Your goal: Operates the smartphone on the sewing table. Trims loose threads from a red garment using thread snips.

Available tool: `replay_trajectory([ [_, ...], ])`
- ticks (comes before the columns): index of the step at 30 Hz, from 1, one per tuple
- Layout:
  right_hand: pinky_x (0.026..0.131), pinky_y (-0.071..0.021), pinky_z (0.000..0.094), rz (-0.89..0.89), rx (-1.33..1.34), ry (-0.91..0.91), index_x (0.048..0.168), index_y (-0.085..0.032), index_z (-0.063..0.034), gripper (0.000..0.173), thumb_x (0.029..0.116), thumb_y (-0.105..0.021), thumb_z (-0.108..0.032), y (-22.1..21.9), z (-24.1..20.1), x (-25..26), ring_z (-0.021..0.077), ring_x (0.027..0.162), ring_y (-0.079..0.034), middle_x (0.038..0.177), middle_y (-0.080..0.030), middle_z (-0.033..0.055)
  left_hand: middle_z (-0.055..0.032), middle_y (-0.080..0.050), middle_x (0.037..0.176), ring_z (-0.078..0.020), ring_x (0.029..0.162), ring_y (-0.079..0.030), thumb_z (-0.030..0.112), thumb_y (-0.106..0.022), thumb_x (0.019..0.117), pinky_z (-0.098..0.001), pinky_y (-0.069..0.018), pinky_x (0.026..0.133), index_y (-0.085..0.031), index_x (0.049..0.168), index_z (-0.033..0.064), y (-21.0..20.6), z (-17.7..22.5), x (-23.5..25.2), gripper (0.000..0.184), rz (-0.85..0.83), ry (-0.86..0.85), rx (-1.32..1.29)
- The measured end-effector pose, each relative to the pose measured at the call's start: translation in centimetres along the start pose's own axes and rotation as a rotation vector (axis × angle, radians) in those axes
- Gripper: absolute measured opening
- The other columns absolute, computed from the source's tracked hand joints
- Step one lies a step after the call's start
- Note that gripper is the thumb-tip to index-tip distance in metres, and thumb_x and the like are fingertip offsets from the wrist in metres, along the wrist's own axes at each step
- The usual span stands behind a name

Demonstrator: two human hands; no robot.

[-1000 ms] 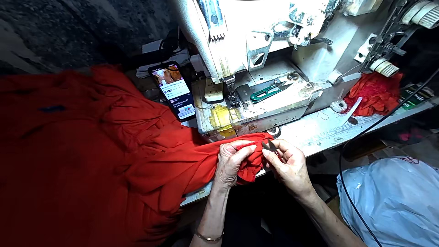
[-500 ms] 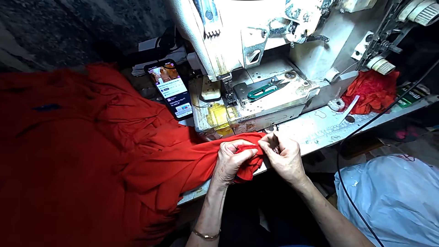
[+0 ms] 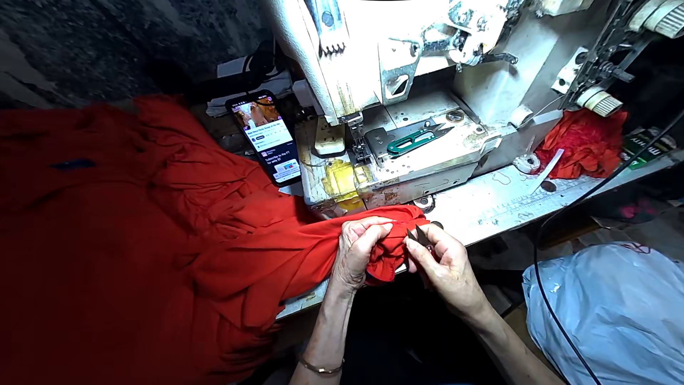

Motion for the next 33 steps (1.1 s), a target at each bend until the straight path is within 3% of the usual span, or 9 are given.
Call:
replay_trajectory([
  [7,0.040,-0.0399,0.0208,-0.014,-0.124,-0.034,0.092,-0.067,-0.0070,0.013,0.1007,-0.059,-0.013,-0.3,0.3,1.0,0.0066,0.042,-0.047,0.058,-0.055,0.0010,0.0008,-0.066,0.064,-0.0027,0.051,-0.057,0.008,-0.051,0.0921,-0.0182,-0.0467,0.047,-0.078,0.087,0.0107,-0.1,0.0,0.1,0.027,-0.006,-0.014,-0.016],
  [25,0.041,-0.0388,0.0220,0.022,-0.061,-0.058,0.091,-0.064,-0.0062,0.013,0.1010,-0.059,-0.013,-0.6,1.0,1.3,0.0082,0.042,-0.046,0.058,-0.053,0.0025,0.0000,-0.065,0.063,-0.0030,0.048,-0.055,0.008,-0.052,0.0940,-0.0177,-0.0448,0.044,-0.078,0.090,0.0087,-0.1,0.0,0.1,0.026,-0.018,-0.018,-0.040],
  [33,0.042,-0.0407,0.0175,-0.006,0.068,0.059,0.097,-0.066,-0.0033,0.011,0.1014,-0.058,-0.010,-0.9,0.6,1.2,0.0044,0.044,-0.048,0.060,-0.058,0.0017,-0.0003,-0.066,0.065,-0.0034,0.051,-0.058,0.012,-0.053,0.0973,-0.0180,-0.0476,0.047,-0.078,0.089,0.0096,-0.1,0.0,0.1,0.026,-0.021,-0.020,-0.046],
])
Point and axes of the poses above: each hand's wrist, its own x-axis towards the middle knuckle, its own y-axis out of the back of the hand, z = x × y, the point moved 8 cm from there along x, towards the middle knuckle
